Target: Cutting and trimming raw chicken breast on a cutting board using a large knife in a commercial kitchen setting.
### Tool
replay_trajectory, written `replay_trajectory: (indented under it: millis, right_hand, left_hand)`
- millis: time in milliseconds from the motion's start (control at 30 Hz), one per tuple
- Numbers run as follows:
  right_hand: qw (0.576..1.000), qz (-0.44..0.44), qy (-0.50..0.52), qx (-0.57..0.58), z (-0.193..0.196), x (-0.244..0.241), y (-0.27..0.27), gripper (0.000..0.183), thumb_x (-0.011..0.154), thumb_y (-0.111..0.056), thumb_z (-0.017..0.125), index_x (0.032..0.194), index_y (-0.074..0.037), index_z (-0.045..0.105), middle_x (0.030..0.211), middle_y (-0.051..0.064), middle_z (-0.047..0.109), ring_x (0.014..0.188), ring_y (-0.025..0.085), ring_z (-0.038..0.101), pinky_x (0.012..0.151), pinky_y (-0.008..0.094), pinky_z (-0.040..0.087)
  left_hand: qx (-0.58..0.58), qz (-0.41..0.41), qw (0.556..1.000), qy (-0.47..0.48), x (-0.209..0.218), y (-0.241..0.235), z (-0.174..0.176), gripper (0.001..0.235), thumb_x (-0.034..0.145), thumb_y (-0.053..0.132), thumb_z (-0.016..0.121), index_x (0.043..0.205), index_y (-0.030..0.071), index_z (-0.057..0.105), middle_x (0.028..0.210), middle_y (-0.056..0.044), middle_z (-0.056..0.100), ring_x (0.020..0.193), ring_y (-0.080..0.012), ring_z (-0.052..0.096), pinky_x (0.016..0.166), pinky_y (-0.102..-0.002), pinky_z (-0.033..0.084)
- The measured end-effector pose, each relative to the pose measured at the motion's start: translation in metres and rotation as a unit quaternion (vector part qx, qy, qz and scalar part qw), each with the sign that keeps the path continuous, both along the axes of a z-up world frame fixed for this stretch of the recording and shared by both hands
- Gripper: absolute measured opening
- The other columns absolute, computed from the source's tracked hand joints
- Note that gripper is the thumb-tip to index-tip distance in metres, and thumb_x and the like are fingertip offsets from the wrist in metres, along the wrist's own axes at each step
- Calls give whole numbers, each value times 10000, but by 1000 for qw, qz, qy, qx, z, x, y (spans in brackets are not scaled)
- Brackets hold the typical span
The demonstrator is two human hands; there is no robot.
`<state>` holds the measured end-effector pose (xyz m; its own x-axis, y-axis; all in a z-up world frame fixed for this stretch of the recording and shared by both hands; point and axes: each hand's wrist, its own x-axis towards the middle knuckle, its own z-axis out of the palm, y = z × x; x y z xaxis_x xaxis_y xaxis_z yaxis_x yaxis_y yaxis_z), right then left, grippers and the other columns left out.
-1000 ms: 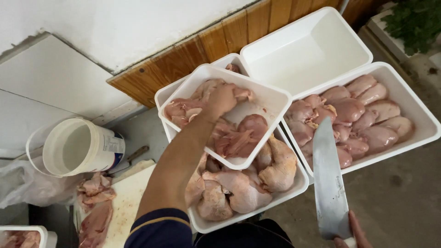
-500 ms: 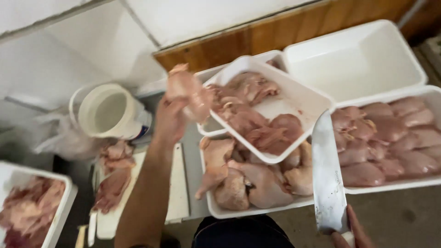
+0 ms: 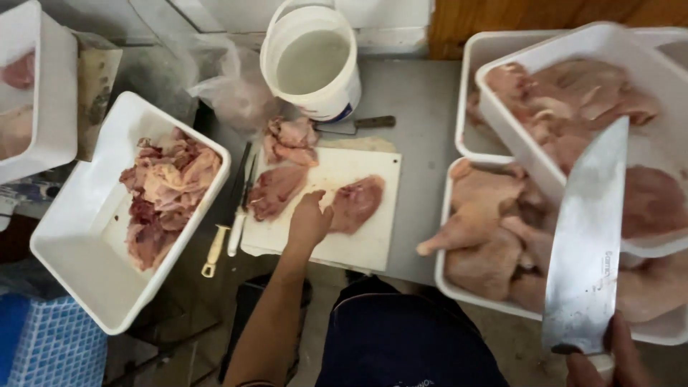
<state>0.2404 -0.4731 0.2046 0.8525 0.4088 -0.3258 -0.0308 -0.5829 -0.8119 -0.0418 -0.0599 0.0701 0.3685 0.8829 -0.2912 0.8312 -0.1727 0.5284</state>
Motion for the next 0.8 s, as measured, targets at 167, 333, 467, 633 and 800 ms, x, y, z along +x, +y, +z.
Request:
replay_trajectory:
  millis: [167, 333, 467, 633, 800]
  right_hand:
    - [981, 57, -96, -160, 4, -62, 36, 838, 869, -145, 639, 1694, -209, 509, 558, 206, 470, 497, 223, 354, 476, 387, 330]
    - [998, 5, -45, -42, -26, -146, 40, 886, 866, -74, 654, 1708, -202, 410, 461, 145, 584, 436, 152, 516, 541, 270, 424]
    - [997, -73, -18, 12, 6, -214, 69, 797, 906, -19, 612, 1673, -140, 437, 592, 110, 504, 428, 175, 461, 481, 284, 411]
    - [994, -105, -11, 29, -2, -250, 63, 862, 880, 18, 567, 1702, -94, 333, 444, 187, 483, 354, 212, 466, 453, 275, 390]
    - [995, -89, -38, 41, -5, -247, 55, 814, 910, -17, 575, 1685, -139, 359, 473, 129, 485, 378, 168, 458, 476, 257, 416]
  left_hand:
    - [-19, -42, 997, -61, 11, 44, -26, 461, 877, 258, 581, 1290, 72, 669, 1261, -138, 717, 1081, -301, 717, 937, -429, 528]
    - [-25, -342, 939, -14, 82, 59, -2, 374, 744, 251, 598, 1074, 89, 666, 1047, -171, 694, 974, -390, 652, 777, -490, 514]
    - [-73, -470, 871, 125, 106, 65, -1, 463, 854, 270, 433, 1225, 82, 637, 1209, -147, 715, 1085, -368, 671, 864, -494, 509]
    - [-165, -456, 870, 88, 93, 81, 18, 528, 703, 268, 580, 1205, 229, 742, 1165, -17, 761, 1022, -216, 705, 866, -320, 539]
    - [-291, -370, 882, -19, 79, 78, 52, 190, 689, 224, 575, 810, 81, 541, 816, -93, 643, 715, -213, 588, 569, -325, 464]
